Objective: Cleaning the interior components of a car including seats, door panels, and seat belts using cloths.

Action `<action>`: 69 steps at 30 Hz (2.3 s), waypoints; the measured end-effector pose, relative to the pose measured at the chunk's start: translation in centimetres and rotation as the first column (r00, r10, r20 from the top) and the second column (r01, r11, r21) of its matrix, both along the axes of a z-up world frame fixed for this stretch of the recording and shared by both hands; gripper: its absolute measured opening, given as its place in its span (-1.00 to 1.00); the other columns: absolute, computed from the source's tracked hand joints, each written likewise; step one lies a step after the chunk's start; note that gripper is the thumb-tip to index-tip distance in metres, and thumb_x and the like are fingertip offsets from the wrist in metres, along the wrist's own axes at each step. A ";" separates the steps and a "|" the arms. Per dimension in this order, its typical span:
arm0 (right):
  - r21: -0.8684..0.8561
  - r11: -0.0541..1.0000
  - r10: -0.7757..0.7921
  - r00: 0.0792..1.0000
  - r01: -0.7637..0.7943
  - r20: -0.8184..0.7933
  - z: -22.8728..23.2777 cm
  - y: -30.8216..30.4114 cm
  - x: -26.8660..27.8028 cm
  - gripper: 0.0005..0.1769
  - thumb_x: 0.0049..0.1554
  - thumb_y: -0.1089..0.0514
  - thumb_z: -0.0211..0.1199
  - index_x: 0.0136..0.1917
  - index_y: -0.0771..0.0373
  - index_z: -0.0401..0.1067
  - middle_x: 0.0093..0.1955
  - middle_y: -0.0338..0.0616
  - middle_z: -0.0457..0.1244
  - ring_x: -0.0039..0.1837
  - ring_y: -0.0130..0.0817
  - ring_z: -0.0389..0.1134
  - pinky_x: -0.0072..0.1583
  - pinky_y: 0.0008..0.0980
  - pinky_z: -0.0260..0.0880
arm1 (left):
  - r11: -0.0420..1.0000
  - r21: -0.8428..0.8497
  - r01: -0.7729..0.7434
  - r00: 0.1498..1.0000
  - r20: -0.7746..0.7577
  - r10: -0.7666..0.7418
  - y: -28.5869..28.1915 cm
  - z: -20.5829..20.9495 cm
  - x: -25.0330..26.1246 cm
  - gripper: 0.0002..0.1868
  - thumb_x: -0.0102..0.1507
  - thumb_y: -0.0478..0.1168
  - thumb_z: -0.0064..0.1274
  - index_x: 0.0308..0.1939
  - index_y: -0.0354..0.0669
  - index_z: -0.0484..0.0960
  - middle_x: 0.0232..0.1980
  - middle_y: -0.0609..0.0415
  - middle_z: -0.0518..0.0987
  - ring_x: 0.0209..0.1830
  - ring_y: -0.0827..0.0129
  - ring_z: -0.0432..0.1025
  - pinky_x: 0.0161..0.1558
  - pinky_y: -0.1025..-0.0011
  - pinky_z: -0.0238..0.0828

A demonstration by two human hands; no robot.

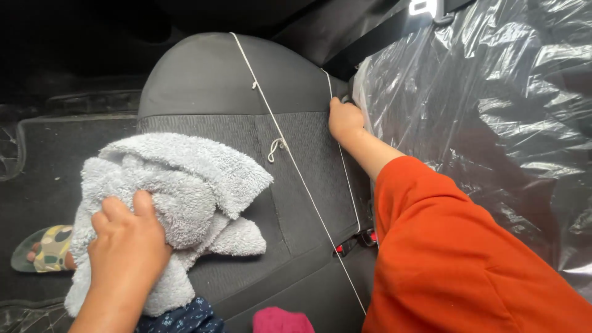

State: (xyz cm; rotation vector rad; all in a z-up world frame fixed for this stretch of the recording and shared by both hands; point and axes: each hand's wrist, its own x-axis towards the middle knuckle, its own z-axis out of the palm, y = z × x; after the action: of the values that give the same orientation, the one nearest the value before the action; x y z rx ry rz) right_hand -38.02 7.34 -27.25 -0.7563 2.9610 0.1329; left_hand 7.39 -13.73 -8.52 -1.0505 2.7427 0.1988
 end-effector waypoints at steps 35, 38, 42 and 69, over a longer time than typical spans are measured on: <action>0.094 0.978 0.179 0.982 -0.184 0.059 7.6 8.4 6.6 -0.73 0.20 0.22 0.00 0.18 0.27 0.30 -0.09 0.30 0.38 -0.03 0.30 0.43 -0.02 0.15 0.44 | 0.993 0.062 -0.098 0.995 0.006 0.098 0.2 -1.3 -0.2 -0.55 0.29 -0.23 -0.04 0.26 -0.22 0.35 0.20 -0.36 0.28 0.19 -0.26 0.26 -0.05 -0.25 0.43; 0.071 0.981 0.182 0.983 -0.180 -0.017 3.2 7.2 4.9 -0.79 0.19 0.23 0.04 0.09 0.22 0.38 -0.11 0.24 0.38 -0.04 0.24 0.44 -0.04 0.10 0.46 | 0.995 0.052 -0.090 0.996 -0.008 0.091 0.1 -1.0 -0.2 -0.56 0.28 -0.25 -0.03 0.23 -0.24 0.36 0.18 -0.37 0.29 0.16 -0.26 0.28 -0.07 -0.24 0.45; 0.109 0.968 0.240 0.958 -0.224 -0.158 0.0 5.8 4.4 -0.86 0.12 0.25 0.13 -0.04 0.22 0.46 -0.15 0.15 0.36 -0.11 0.10 0.47 -0.12 -0.04 0.50 | 0.995 0.070 -0.076 0.997 0.024 0.075 0.0 -0.9 -0.1 -0.53 0.24 -0.29 -0.02 0.23 -0.32 0.34 0.16 -0.39 0.29 0.14 -0.25 0.30 -0.07 -0.21 0.47; 0.457 0.739 0.428 0.869 -0.494 0.247 4.3 13.3 12.3 -0.80 0.07 0.21 0.27 -0.04 0.23 0.61 0.00 0.06 0.44 0.04 0.00 0.50 -0.03 -0.13 0.50 | 0.985 0.091 -0.146 0.989 0.009 0.146 -0.1 -1.6 -1.0 -0.50 0.28 -0.25 -0.01 0.29 -0.23 0.30 0.25 -0.39 0.23 0.23 -0.30 0.22 -0.01 -0.30 0.39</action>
State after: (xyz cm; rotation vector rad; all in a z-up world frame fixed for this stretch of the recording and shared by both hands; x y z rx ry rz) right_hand -25.68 20.64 -22.98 -1.3234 2.3652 0.8290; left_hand 6.37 -13.88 -10.14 -1.2260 2.6270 0.3416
